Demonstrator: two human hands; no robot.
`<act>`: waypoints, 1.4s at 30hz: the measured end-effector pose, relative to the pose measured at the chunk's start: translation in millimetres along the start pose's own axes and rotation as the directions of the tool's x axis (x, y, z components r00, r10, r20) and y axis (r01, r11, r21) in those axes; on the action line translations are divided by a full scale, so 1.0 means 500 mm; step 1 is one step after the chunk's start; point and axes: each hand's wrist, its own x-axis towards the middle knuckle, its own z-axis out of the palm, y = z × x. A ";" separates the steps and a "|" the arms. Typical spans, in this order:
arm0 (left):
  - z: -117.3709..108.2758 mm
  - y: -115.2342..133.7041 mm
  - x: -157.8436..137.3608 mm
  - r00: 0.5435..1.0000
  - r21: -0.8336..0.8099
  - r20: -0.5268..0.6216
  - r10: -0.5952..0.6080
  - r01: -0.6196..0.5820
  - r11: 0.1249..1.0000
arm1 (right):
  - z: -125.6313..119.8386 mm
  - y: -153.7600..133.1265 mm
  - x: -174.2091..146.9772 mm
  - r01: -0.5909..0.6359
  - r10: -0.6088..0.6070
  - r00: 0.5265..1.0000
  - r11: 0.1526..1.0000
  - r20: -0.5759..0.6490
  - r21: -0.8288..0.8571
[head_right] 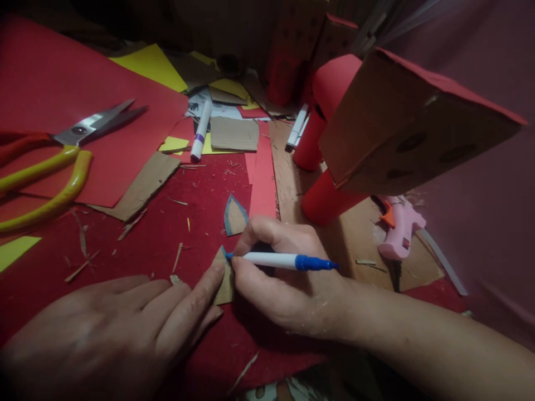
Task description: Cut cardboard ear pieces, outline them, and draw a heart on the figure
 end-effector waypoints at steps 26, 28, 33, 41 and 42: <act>-0.001 0.004 -0.003 1.000 0.028 0.028 -0.006 0.005 1.000 | -0.003 0.004 -0.009 0.014 -0.015 0.999 0.999 0.035 0.037; -0.002 0.004 -0.006 1.000 0.028 0.011 0.006 -0.007 1.000 | -0.003 0.006 -0.010 0.018 -0.019 0.999 0.999 0.033 0.041; 0.005 0.002 -0.007 1.000 0.024 0.015 0.004 -0.004 1.000 | -0.005 0.006 -0.009 0.035 -0.037 0.999 0.999 0.038 0.041; -0.003 0.001 0.000 0.998 0.016 0.058 -0.024 0.023 1.000 | -0.001 0.011 -0.011 0.051 -0.051 0.999 0.998 -0.009 0.023; -0.004 0.001 -0.001 0.998 0.007 0.067 -0.019 0.018 1.000 | 0.001 0.011 -0.011 0.045 -0.045 0.999 0.999 -0.017 0.026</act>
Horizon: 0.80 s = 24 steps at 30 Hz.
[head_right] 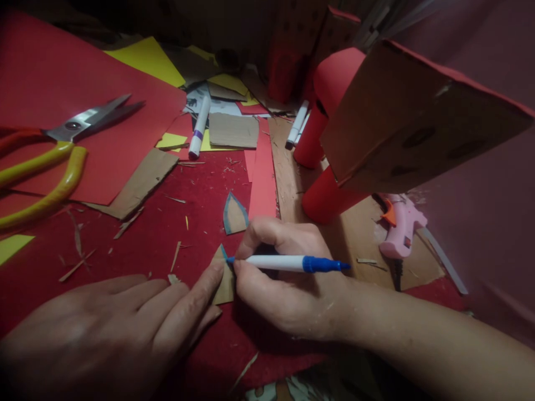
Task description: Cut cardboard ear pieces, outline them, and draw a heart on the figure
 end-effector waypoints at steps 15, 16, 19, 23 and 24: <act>0.013 0.003 -0.008 0.998 0.038 -0.056 0.015 -0.013 0.999 | 0.000 -0.007 0.001 -0.021 0.021 1.000 1.000 0.000 -0.001; 0.014 0.005 -0.008 0.998 0.035 -0.056 0.008 -0.006 0.999 | 0.000 -0.007 0.001 -0.025 0.025 1.000 1.000 0.005 -0.003; 0.012 0.010 -0.006 0.998 0.063 -0.069 -0.014 0.019 0.998 | -0.003 -0.005 0.003 -0.028 0.028 0.999 1.000 0.043 0.000; 0.011 0.011 -0.006 0.997 0.072 -0.074 -0.011 0.017 0.997 | -0.006 -0.005 0.003 -0.023 0.023 0.999 1.000 0.045 0.007; 0.011 0.011 -0.006 0.997 0.075 -0.073 -0.019 0.024 0.997 | -0.006 -0.006 0.003 -0.025 0.025 0.999 1.000 0.032 0.006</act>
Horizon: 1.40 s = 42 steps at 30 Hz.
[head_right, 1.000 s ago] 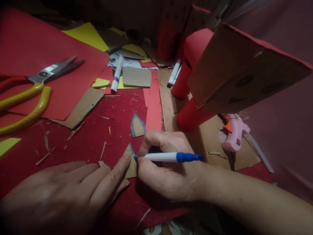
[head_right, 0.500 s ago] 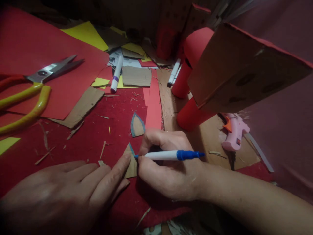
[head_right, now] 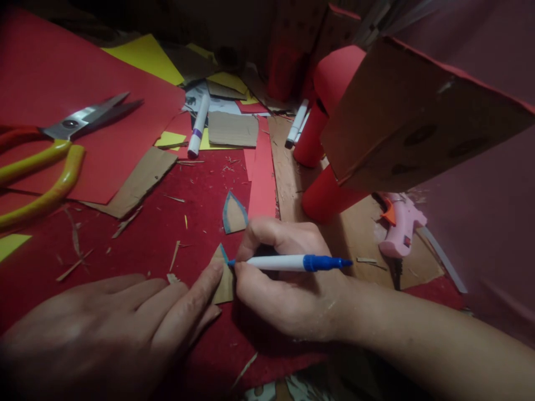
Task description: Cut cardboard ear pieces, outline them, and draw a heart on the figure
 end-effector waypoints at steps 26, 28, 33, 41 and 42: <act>-0.004 -0.003 0.008 1.000 0.006 0.009 0.016 -0.016 1.000 | -0.001 -0.016 -0.001 -0.099 0.099 0.995 0.994 0.004 -0.037; -0.005 -0.003 0.007 1.000 -0.001 0.004 0.021 -0.021 1.000 | 0.001 -0.015 -0.001 -0.082 0.082 0.997 0.997 -0.001 -0.006; -0.001 0.000 0.007 1.000 -0.001 -0.003 0.002 -0.002 1.000 | 0.001 -0.015 0.000 -0.083 0.083 0.997 0.997 0.006 -0.004; 0.004 -0.001 0.004 1.000 0.018 -0.013 0.000 0.000 1.000 | -0.001 -0.021 -0.003 -0.106 0.107 0.994 0.994 0.001 -0.013; 0.004 -0.001 0.004 1.000 0.015 -0.010 -0.005 0.005 1.000 | 0.001 -0.021 -0.002 -0.112 0.112 0.994 0.994 -0.007 -0.011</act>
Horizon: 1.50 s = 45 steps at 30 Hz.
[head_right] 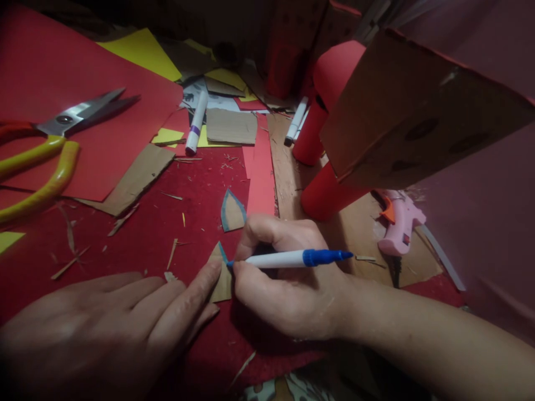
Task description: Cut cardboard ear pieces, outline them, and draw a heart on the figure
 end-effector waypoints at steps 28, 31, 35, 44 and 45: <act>-0.019 -0.014 0.009 0.996 -0.044 0.067 0.056 -0.053 0.998 | -0.007 0.005 -0.002 0.029 -0.029 0.999 0.999 0.017 0.021; -0.033 -0.016 0.015 0.987 -0.046 0.138 0.078 -0.072 0.996 | -0.004 0.007 0.000 0.024 -0.024 0.999 0.999 0.028 0.030; -0.032 -0.013 0.017 0.988 -0.060 0.145 0.058 -0.050 0.997 | -0.003 0.012 0.000 0.070 -0.072 0.996 0.997 0.055 0.038; -0.001 -0.008 -0.001 0.999 -0.056 0.001 0.044 -0.044 0.997 | -0.002 0.022 -0.001 0.129 -0.130 0.991 0.991 0.019 0.048; 0.000 -0.008 -0.003 1.000 -0.069 0.002 0.027 -0.026 0.997 | -0.001 0.022 0.000 0.131 -0.133 0.991 0.989 0.019 0.062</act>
